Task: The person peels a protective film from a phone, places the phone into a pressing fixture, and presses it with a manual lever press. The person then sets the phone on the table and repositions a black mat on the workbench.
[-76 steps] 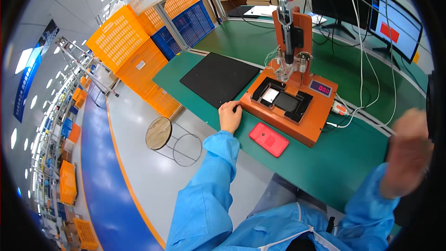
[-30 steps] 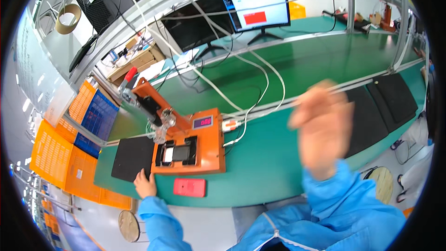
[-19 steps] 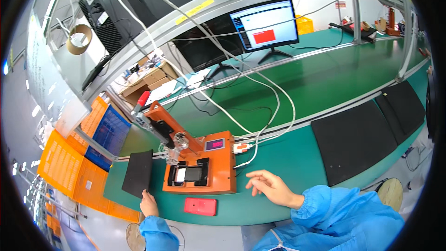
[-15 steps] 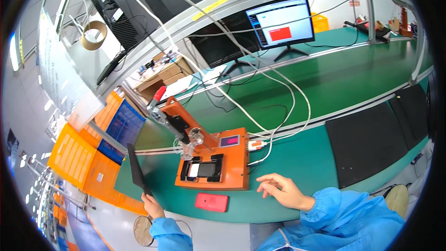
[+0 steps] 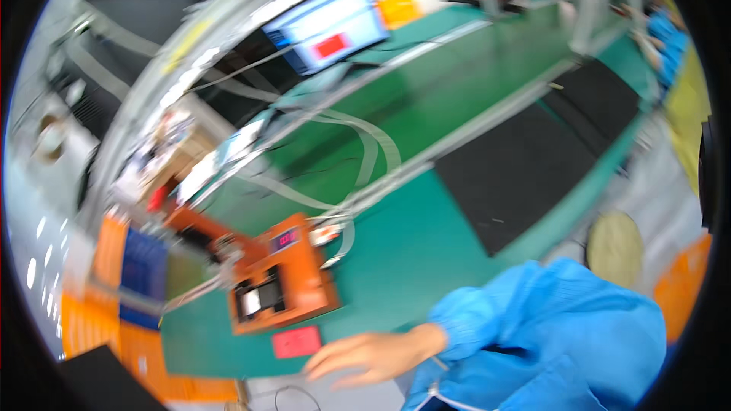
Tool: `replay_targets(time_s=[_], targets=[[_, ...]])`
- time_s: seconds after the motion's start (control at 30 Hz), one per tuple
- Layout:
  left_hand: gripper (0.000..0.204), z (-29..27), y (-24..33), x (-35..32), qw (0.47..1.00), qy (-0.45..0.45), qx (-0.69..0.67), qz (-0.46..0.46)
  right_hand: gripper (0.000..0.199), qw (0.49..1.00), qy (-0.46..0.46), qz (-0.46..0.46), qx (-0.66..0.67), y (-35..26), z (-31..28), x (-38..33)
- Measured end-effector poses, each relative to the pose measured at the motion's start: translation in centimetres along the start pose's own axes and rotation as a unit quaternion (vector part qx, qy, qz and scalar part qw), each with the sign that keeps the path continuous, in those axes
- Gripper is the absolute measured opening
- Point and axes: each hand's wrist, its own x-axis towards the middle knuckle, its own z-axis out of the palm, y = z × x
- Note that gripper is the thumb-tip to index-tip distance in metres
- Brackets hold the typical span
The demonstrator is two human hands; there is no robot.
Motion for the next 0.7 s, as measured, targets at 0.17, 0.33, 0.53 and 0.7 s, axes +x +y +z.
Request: replay_targets(time_s=[0.17,0.33,0.53,0.7], targets=[[0.033,6.0,1.0,-6.5,0.989,-0.136,-0.028,0.052,0.079,0.989,0.042,-0.129,0.055,-4.2,3.5,7.4],[0.031,9.9,6.6,-10.6,0.961,-0.2,-0.083,0.172,0.093,0.969,0.138,-0.201,0.033,-7.6,3.4,11.3],[0.027,10.6,22.5,-11.1,0.821,-0.406,-0.232,0.327,0.047,0.883,0.324,0.107,0.322,-9.5,-3.0,8.7],[0.047,7.7,22.9,-13.5,0.699,-0.485,-0.392,0.349,0.043,0.839,0.532,0.072,0.087,-14.0,-11.0,-2.1]])
